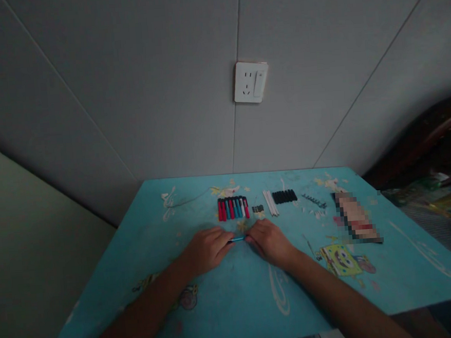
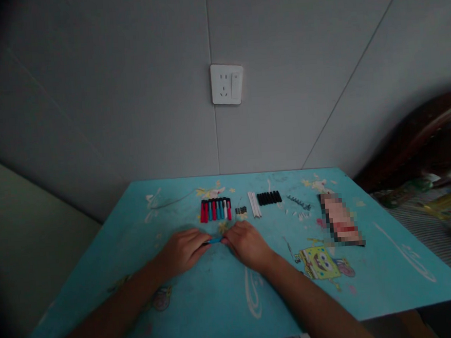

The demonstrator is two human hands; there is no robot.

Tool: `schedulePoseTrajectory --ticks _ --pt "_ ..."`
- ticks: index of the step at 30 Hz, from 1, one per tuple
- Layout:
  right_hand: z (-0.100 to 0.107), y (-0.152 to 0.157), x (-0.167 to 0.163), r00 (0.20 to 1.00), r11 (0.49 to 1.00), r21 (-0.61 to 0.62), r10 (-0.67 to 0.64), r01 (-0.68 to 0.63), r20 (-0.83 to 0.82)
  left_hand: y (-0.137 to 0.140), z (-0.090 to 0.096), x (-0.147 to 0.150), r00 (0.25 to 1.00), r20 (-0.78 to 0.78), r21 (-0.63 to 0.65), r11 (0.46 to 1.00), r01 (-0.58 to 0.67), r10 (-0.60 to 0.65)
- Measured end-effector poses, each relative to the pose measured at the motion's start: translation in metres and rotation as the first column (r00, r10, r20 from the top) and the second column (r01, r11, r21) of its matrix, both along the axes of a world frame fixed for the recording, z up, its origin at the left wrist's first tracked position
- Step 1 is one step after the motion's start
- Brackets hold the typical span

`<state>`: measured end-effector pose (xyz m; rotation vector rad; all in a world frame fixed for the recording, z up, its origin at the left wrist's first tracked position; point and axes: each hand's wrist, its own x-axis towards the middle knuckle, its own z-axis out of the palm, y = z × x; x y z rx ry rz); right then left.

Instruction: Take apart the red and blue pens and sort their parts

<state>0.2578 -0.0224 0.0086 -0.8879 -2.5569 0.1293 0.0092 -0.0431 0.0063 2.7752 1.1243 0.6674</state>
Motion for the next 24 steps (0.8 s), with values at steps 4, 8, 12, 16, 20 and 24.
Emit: schedulePoseTrajectory --ticks 4,8,12,16,20,24 --pt "-0.003 0.0 -0.003 0.999 0.993 0.106 -0.05 0.048 0.019 -0.001 0.001 0.002 0.999 -0.031 -0.092 0.995 -0.038 0.035" --pt "-0.001 -0.004 -0.006 0.997 0.981 0.184 -0.071 0.064 0.031 -0.004 0.01 0.004 0.997 0.059 -0.296 0.955 -0.033 0.053" --pt "0.002 -0.011 -0.007 0.998 0.976 0.215 -0.051 0.04 0.046 -0.008 0.022 0.004 0.978 0.179 -0.533 0.846 0.008 0.104" --pt "0.004 -0.017 -0.008 0.997 0.97 0.241 -0.023 0.005 0.075 -0.011 0.03 0.0 0.963 0.232 -0.7 0.711 0.069 0.135" --pt "0.006 -0.015 -0.009 0.996 0.972 0.236 -0.01 -0.011 0.088 -0.013 0.028 -0.001 0.969 0.208 -0.712 0.7 0.057 0.133" --pt "0.008 -0.008 -0.007 0.998 0.985 0.171 0.005 -0.014 0.055 -0.01 0.019 -0.001 0.992 0.083 -0.302 0.951 -0.065 0.094"
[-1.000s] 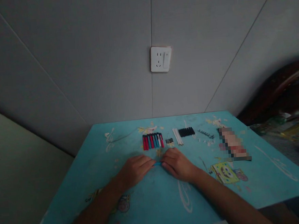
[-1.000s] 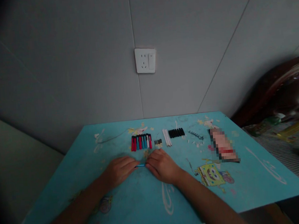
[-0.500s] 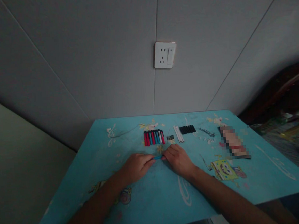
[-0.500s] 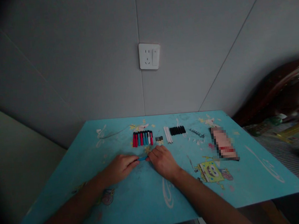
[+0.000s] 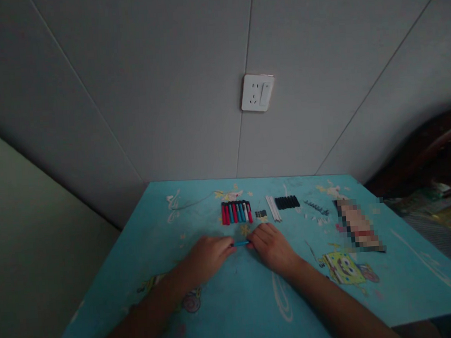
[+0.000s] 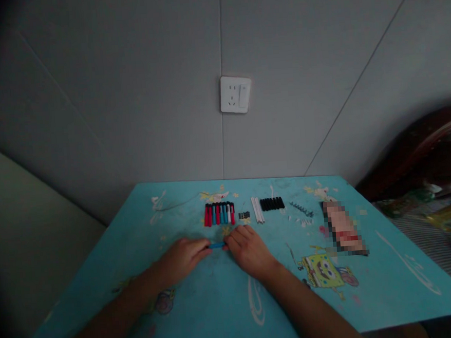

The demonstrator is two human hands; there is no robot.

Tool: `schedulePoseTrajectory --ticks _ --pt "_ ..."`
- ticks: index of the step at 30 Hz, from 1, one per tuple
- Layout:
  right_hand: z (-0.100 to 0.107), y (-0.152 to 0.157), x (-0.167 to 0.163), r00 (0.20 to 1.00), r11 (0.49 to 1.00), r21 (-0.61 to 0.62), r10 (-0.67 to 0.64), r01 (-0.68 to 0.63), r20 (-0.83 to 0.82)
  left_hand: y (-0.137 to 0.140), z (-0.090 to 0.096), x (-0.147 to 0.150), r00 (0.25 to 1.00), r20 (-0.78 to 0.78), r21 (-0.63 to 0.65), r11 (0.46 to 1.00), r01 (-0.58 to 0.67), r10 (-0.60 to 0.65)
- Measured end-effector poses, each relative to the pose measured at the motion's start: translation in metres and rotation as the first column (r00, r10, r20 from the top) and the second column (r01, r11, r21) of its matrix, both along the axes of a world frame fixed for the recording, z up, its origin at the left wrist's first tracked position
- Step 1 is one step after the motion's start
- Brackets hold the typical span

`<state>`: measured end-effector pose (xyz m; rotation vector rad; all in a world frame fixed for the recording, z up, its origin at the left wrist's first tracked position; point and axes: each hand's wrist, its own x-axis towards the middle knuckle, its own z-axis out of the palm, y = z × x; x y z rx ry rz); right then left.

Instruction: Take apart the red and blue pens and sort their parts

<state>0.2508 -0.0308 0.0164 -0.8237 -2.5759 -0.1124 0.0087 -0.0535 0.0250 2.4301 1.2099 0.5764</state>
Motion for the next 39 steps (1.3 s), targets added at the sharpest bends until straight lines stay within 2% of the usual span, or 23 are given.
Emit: schedulePoseTrajectory --ticks 2,4,6,8,10,13,15,19,22,25,27,30,31,32,33,34,36,37,38,39 --pt "0.001 0.001 0.003 0.999 0.997 -0.072 0.013 -0.015 -0.037 0.002 -0.002 -0.003 0.991 -0.134 0.251 0.967 0.047 -0.013" --pt "0.001 0.0 0.006 0.997 0.986 -0.165 0.027 -0.038 -0.066 0.004 -0.002 -0.008 0.97 -0.239 0.401 0.906 0.137 -0.041" --pt "0.001 -0.001 0.008 0.996 0.966 -0.252 0.04 -0.059 -0.079 0.005 0.0 -0.013 0.956 -0.285 0.46 0.866 0.196 -0.064" --pt "0.001 -0.002 0.008 0.997 0.953 -0.298 0.038 -0.058 -0.071 0.006 0.0 -0.015 0.952 -0.295 0.449 0.867 0.215 -0.083" --pt "0.0 0.0 0.008 0.999 0.959 -0.281 0.011 -0.023 -0.042 0.007 -0.003 -0.013 0.954 -0.286 0.384 0.902 0.198 -0.087" --pt "-0.002 0.003 0.008 1.0 0.987 -0.158 -0.025 0.027 0.017 0.005 -0.011 -0.005 0.966 -0.254 0.233 0.966 0.113 -0.051" --pt "-0.004 0.005 0.009 0.999 0.997 -0.076 -0.027 0.03 0.041 0.001 -0.014 0.0 0.973 -0.229 0.138 0.989 0.052 -0.019" --pt "-0.005 0.005 0.01 0.998 1.0 0.027 -0.018 0.017 0.057 -0.005 -0.006 0.004 0.99 -0.142 -0.038 0.999 0.022 -0.028" --pt "-0.002 0.002 0.009 0.999 0.997 0.076 -0.005 0.002 0.043 -0.006 0.003 0.003 0.998 0.008 -0.187 0.981 0.056 -0.056" --pt "0.004 -0.003 0.008 0.999 0.995 0.101 0.004 -0.007 0.032 -0.005 0.007 -0.001 0.989 0.146 -0.368 0.927 0.079 -0.027" --pt "0.008 -0.007 0.009 0.999 0.993 0.117 0.0 -0.004 0.032 -0.005 0.005 -0.003 0.976 0.214 -0.527 0.845 0.088 0.032" --pt "0.013 -0.012 0.01 0.998 0.989 0.147 0.0 -0.008 0.056 -0.006 0.0 -0.007 0.951 0.29 -0.722 0.676 0.146 0.105" --pt "0.014 -0.012 0.01 0.998 0.988 0.153 0.002 -0.012 0.066 -0.006 -0.001 -0.007 0.95 0.296 -0.746 0.645 0.164 0.101" --pt "0.014 -0.012 0.01 0.997 0.987 0.157 0.0 -0.012 0.074 -0.006 -0.001 -0.008 0.955 0.285 -0.742 0.649 0.168 0.078" --pt "0.014 -0.011 0.01 0.997 0.987 0.159 -0.005 -0.007 0.076 -0.005 -0.001 -0.008 0.965 0.257 -0.703 0.694 0.157 0.042" --pt "0.013 -0.01 0.008 0.997 0.988 0.156 -0.02 0.008 0.074 -0.003 0.001 -0.007 0.978 0.211 -0.613 0.78 0.124 0.011" --pt "0.009 -0.006 0.004 0.995 0.989 0.133 -0.074 0.065 0.062 0.001 0.004 -0.002 0.997 0.077 -0.266 0.964 0.027 -0.006" --pt "0.006 -0.005 0.001 0.993 0.989 0.108 -0.111 0.105 0.05 0.002 0.006 0.002 1.0 0.007 -0.048 0.999 -0.008 0.009" --pt "0.003 -0.004 -0.002 0.988 0.986 0.07 -0.153 0.15 0.039 0.004 0.008 0.006 0.998 -0.055 0.15 0.988 -0.024 0.033" --pt "0.0 -0.003 -0.004 0.981 0.982 0.021 -0.191 0.19 0.027 0.004 0.008 0.01 0.992 -0.117 0.297 0.955 -0.02 0.057"
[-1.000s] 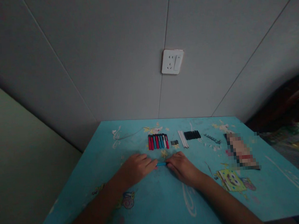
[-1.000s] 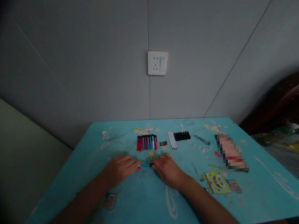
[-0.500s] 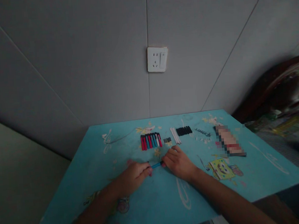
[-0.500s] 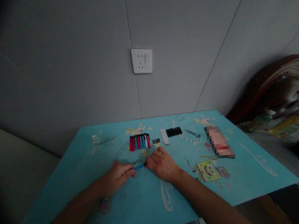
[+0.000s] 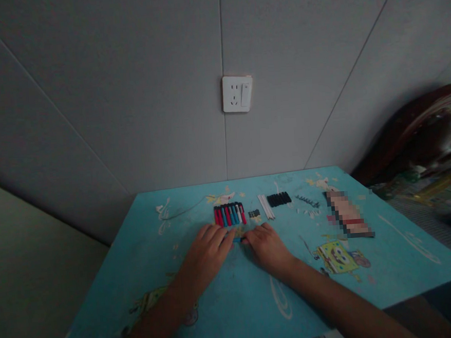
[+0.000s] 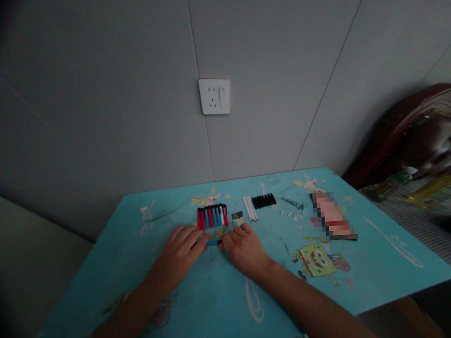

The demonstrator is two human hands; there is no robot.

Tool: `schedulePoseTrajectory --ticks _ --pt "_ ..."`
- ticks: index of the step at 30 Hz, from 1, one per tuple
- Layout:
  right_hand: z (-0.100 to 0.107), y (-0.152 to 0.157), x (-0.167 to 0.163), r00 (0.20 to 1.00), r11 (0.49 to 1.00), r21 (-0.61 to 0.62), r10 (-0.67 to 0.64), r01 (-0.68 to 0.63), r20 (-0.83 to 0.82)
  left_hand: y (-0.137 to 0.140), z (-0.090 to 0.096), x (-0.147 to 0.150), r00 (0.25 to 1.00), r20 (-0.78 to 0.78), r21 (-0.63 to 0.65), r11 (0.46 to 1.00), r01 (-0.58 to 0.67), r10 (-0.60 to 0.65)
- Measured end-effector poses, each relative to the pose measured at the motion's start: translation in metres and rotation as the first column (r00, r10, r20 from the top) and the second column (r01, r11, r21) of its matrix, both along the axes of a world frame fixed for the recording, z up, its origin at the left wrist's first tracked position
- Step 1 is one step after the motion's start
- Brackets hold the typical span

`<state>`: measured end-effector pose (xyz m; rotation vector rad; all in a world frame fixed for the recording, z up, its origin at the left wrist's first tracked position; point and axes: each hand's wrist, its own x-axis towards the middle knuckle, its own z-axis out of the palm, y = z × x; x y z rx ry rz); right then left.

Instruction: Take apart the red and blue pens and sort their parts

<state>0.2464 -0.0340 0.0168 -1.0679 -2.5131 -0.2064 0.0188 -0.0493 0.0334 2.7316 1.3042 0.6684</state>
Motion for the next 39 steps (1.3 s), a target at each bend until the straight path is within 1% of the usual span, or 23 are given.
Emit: schedulePoseTrajectory --ticks 1,2,4,5,7,11,14,17,20,22,23,25,26,27,28,29,30,31,32,33,35,39 --pt "-0.003 0.0 -0.002 0.999 0.998 -0.052 -0.027 0.026 -0.018 0.0 0.0 0.004 0.998 -0.066 0.095 0.995 -0.006 0.012" --pt "-0.006 0.0 -0.004 0.999 0.994 -0.104 -0.038 0.035 -0.032 -0.001 -0.001 0.008 0.991 -0.128 0.139 0.99 -0.009 0.027" --pt "-0.01 -0.001 -0.006 0.999 0.984 -0.176 -0.025 0.017 -0.045 -0.005 -0.004 0.015 0.974 -0.216 0.136 0.99 -0.042 0.071" --pt "-0.011 -0.001 -0.006 0.999 0.982 -0.189 -0.007 -0.001 -0.043 -0.007 -0.006 0.017 0.964 -0.249 0.103 0.992 -0.066 0.09" --pt "-0.012 0.0 -0.005 0.999 0.984 -0.176 0.024 -0.029 -0.032 -0.012 -0.009 0.02 0.951 -0.288 0.018 0.993 -0.115 0.116" --pt "-0.007 0.001 -0.002 0.995 0.993 -0.07 0.097 -0.097 0.002 -0.017 -0.01 0.022 0.947 -0.289 -0.132 0.974 -0.186 0.142" --pt "-0.001 -0.001 0.0 0.987 0.988 0.007 0.156 -0.157 0.049 -0.019 -0.007 0.022 0.96 -0.25 -0.244 0.951 -0.189 0.126" --pt "0.003 -0.004 0.002 0.975 0.976 0.054 0.206 -0.21 0.083 -0.024 -0.005 0.021 0.987 -0.14 -0.38 0.916 -0.132 0.084" --pt "0.004 -0.007 0.004 0.965 0.963 0.085 0.251 -0.257 0.076 -0.028 -0.004 0.019 0.997 0.02 -0.499 0.865 -0.051 0.071" --pt "0.006 -0.009 0.006 0.955 0.951 0.102 0.285 -0.292 0.078 -0.03 -0.004 0.017 0.988 0.135 -0.585 0.811 0.015 0.079" --pt "0.007 -0.01 0.007 0.949 0.943 0.109 0.305 -0.313 0.082 -0.03 -0.003 0.015 0.979 0.187 -0.645 0.762 0.063 0.077" --pt "0.009 -0.012 0.008 0.931 0.924 0.122 0.354 -0.363 0.09 -0.029 -0.003 0.009 0.964 0.262 -0.755 0.633 0.172 0.051" --pt "0.01 -0.013 0.009 0.923 0.915 0.123 0.374 -0.384 0.093 -0.027 -0.004 0.007 0.961 0.277 -0.779 0.592 0.208 0.027" --pt "0.011 -0.013 0.008 0.92 0.913 0.119 0.382 -0.391 0.09 -0.024 -0.005 0.004 0.964 0.267 -0.774 0.597 0.213 0.003" --pt "0.012 -0.012 0.008 0.923 0.917 0.111 0.377 -0.384 0.08 -0.021 -0.006 0.001 0.974 0.227 -0.734 0.654 0.182 -0.015" --pt "0.012 -0.011 0.006 0.93 0.925 0.099 0.363 -0.367 0.062 -0.017 -0.008 -0.001 0.987 0.161 -0.656 0.745 0.12 -0.017" --pt "0.011 -0.009 0.005 0.939 0.936 0.082 0.342 -0.343 0.033 -0.014 -0.011 -0.003 0.997 0.078 -0.547 0.836 0.043 0.0" --pt "0.01 -0.006 0.003 0.95 0.949 0.055 0.312 -0.312 -0.004 -0.011 -0.015 -0.004 1.0 -0.009 -0.429 0.903 -0.028 0.027" --pt "0.009 -0.003 0.002 0.958 0.959 0.023 0.283 -0.282 -0.044 -0.009 -0.018 -0.005 0.995 -0.085 -0.324 0.943 -0.078 0.053" --pt "0.007 -0.001 0.001 0.963 0.966 -0.015 0.257 -0.259 -0.078 -0.007 -0.021 -0.005 0.987 -0.144 -0.245 0.964 -0.101 0.067" --pt "0.002 0.003 0.001 0.965 0.966 -0.093 0.231 -0.243 -0.124 -0.007 -0.025 -0.003 0.976 -0.21 -0.155 0.984 -0.092 0.059" --pt "-0.003 0.004 0.003 0.954 0.949 -0.188 0.211 -0.252 -0.213 -0.01 -0.025 0.001 0.971 -0.234 -0.081 0.994 -0.072 0.051"
